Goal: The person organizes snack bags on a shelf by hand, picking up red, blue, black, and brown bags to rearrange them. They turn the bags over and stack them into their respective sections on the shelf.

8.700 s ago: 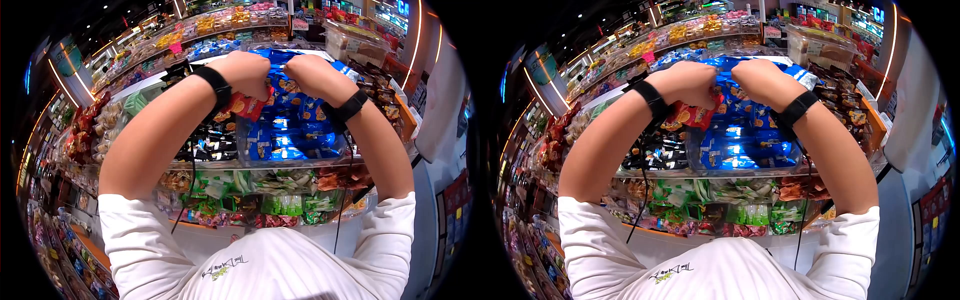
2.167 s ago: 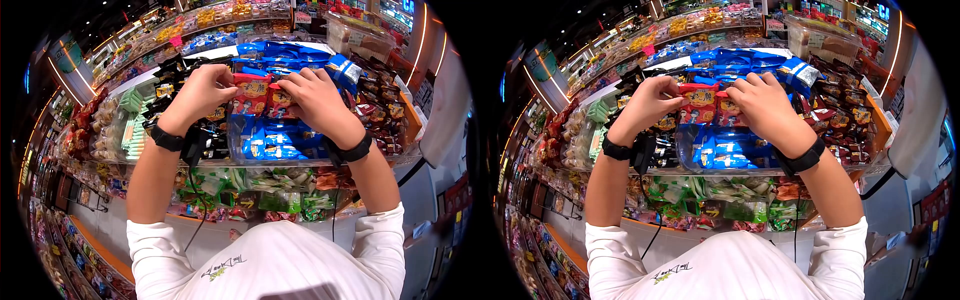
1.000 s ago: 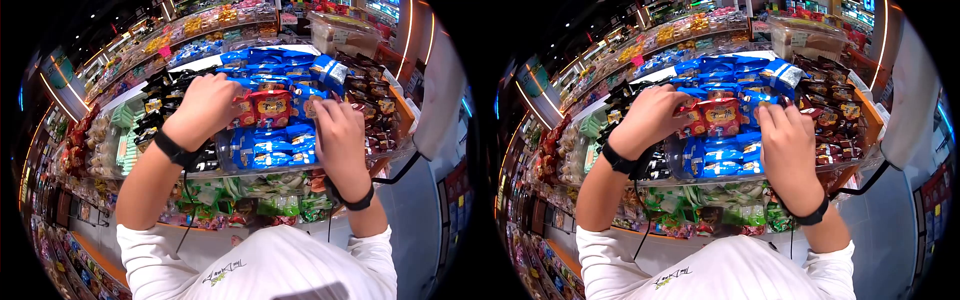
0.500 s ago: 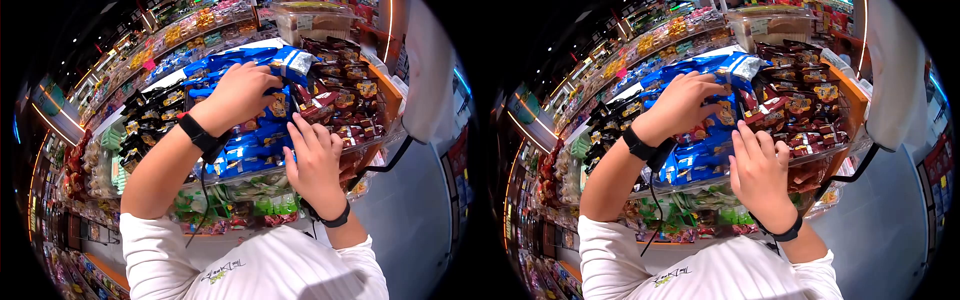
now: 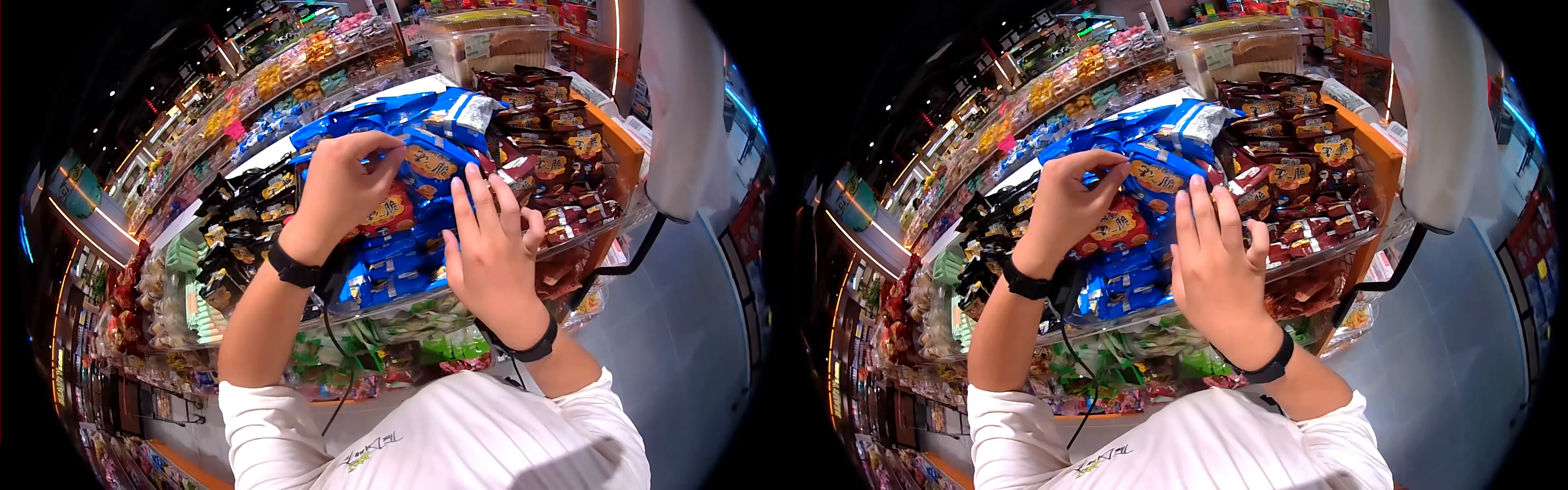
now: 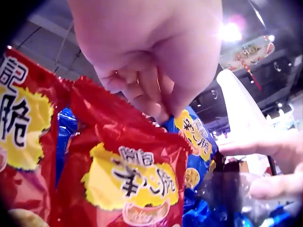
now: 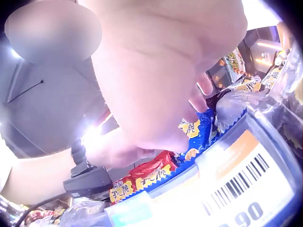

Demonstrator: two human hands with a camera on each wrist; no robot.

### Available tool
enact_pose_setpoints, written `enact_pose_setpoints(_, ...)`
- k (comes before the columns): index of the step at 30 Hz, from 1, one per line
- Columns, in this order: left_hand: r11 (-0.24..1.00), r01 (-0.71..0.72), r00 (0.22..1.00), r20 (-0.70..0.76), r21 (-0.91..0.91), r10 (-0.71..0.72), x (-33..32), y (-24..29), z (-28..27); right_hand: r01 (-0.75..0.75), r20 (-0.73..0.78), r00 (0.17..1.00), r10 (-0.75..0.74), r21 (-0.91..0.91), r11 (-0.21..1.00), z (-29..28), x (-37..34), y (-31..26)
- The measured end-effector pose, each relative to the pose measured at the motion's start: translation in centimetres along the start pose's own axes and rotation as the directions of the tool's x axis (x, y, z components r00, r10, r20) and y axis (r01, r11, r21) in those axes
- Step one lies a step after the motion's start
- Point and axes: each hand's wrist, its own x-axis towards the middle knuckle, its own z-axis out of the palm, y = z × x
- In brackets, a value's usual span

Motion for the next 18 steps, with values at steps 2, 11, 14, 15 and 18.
enact_pose_setpoints(2,0.999,0.017,1.0,0.0,-0.028,-0.017,-0.4,0.1,0.3,-0.019,0.029,0.999,0.02,-0.034,0.999,0.6,0.2,-0.3)
enact_pose_setpoints(11,0.997,0.03,0.999,0.03,-0.071,-0.028,-1.9,-2.1,1.8,0.021,-0.107,0.994,-0.024,-0.03,0.999,1.4,2.1,-0.8)
enact_pose_setpoints(14,1.0,-0.028,0.995,0.098,0.01,0.027,-2.2,-2.5,1.8,-0.013,-0.101,0.995,0.0,-0.127,0.992,1.2,3.7,0.2)
enact_pose_setpoints(15,0.998,-0.048,0.994,0.105,0.039,0.043,-2.1,-2.3,1.7,0.007,-0.128,0.991,-0.022,-0.114,0.993,1.0,4.4,0.6)
enact_pose_setpoints(18,0.997,-0.067,0.99,0.124,0.048,0.061,-1.9,-2.8,1.7,0.191,-0.071,0.978,-0.196,-0.071,0.979,1.2,5.7,2.4)
